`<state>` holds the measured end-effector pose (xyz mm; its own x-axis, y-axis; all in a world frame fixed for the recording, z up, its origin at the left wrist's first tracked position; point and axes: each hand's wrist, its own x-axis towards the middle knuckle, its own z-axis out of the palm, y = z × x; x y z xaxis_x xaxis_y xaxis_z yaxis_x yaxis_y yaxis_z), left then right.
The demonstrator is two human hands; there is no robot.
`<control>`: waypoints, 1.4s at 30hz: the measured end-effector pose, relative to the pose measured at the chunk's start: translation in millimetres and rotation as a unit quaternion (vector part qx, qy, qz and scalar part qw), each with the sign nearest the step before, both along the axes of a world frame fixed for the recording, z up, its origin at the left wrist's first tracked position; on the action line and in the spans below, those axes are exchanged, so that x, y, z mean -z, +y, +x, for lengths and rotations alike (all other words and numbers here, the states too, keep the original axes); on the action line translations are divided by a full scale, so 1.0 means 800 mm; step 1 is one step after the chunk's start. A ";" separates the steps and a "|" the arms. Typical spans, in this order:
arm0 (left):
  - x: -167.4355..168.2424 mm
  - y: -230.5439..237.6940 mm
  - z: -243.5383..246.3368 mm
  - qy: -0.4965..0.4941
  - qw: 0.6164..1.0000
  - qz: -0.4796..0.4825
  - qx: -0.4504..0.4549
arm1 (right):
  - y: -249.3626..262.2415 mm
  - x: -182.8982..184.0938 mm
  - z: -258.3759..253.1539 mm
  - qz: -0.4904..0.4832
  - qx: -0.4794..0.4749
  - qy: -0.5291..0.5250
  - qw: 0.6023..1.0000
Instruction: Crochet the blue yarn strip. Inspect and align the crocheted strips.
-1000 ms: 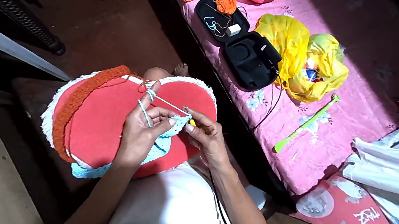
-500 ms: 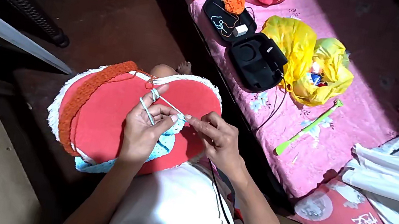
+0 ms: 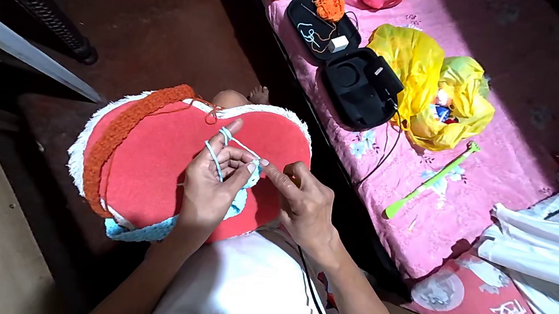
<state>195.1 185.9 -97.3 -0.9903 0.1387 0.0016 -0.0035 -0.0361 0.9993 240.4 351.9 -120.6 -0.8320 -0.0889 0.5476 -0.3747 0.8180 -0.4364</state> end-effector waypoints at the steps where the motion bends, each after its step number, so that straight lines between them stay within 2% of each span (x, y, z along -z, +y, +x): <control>1: 0.002 0.002 0.001 0.004 1.000 -0.002 0.002 | -0.003 0.001 0.001 -0.009 0.008 -0.004 1.000; 3: 0.008 0.007 0.004 0.033 0.999 -0.018 -0.011 | -0.010 0.002 0.004 -0.034 0.017 -0.021 0.999; 7: 0.030 0.014 0.008 0.177 0.974 -0.120 -0.070 | -0.019 -0.001 0.007 -0.112 0.002 -0.086 0.990; 10: 0.038 0.016 0.007 0.233 0.951 -0.174 -0.102 | -0.019 -0.006 0.004 -0.211 -0.010 -0.166 0.963; 12: 0.040 0.016 0.006 0.238 0.948 -0.181 -0.108 | -0.020 -0.007 -0.001 -0.292 -0.017 -0.211 0.933; 14: 0.042 0.017 0.007 0.237 0.952 -0.165 -0.102 | -0.019 -0.010 -0.007 -0.400 -0.042 -0.254 0.880; 16: 0.041 0.018 0.007 0.218 0.965 -0.119 -0.087 | -0.022 -0.012 -0.014 -0.520 -0.067 -0.271 0.807; 17: 0.036 0.018 0.007 0.190 0.975 -0.081 -0.075 | -0.023 -0.011 -0.016 -0.559 -0.077 -0.265 0.782; 18: 0.028 0.016 0.006 0.153 0.986 -0.042 -0.059 | -0.024 -0.008 -0.017 -0.570 -0.084 -0.247 0.779; 19: 0.020 0.012 0.004 0.116 0.992 -0.012 -0.040 | -0.024 -0.002 -0.017 -0.548 -0.088 -0.217 0.803; 20: 0.013 0.007 0.001 0.086 0.996 0.008 -0.026 | -0.023 0.004 -0.017 -0.495 -0.088 -0.176 0.846; 22: 0.006 -0.001 -0.002 0.058 0.998 0.008 -0.017 | -0.017 0.017 -0.018 -0.323 -0.067 -0.074 0.941; 23: 0.005 -0.004 -0.002 0.058 0.998 -0.004 -0.018 | -0.013 0.021 -0.019 -0.227 -0.050 -0.023 0.972; 25: 0.006 -0.010 -0.003 0.071 0.996 -0.039 -0.026 | -0.008 0.017 -0.019 -0.078 -0.020 0.047 0.996; 27: 0.010 -0.012 -0.004 0.089 0.993 -0.072 -0.032 | -0.002 0.007 -0.017 -0.005 -0.018 0.064 0.998; 29: 0.014 -0.013 -0.004 0.109 0.989 -0.097 -0.033 | 0.005 0.002 -0.016 -0.021 -0.045 0.035 0.998; 30: 0.016 -0.013 -0.005 0.120 0.986 -0.110 -0.030 | 0.009 0.001 -0.015 -0.074 -0.064 -0.006 0.995; 31: 0.019 -0.014 -0.006 0.129 0.984 -0.116 -0.025 | 0.014 0.000 -0.014 -0.158 -0.085 -0.069 0.981; 32: 0.022 -0.013 -0.008 0.133 0.985 -0.111 -0.017 | 0.018 -0.003 -0.014 -0.264 -0.100 -0.143 0.949; 34: 0.022 -0.010 -0.009 0.121 0.990 -0.073 0.001 | 0.020 -0.010 -0.019 -0.465 -0.112 -0.276 0.834; 36: 0.020 -0.006 -0.010 0.086 0.996 -0.031 0.009 | 0.018 -0.009 -0.024 -0.572 -0.123 -0.356 0.729; 37: 0.019 -0.005 -0.011 0.072 0.997 -0.013 0.013 | 0.015 -0.008 -0.025 -0.594 -0.127 -0.372 0.702; 40: 0.021 0.000 -0.013 0.048 0.999 -0.002 0.007 | 0.004 -0.007 -0.025 -0.615 -0.120 -0.373 0.685; 42: 0.021 0.004 -0.011 0.039 0.999 -0.010 -0.010 | -0.002 -0.006 -0.023 -0.608 -0.103 -0.337 0.711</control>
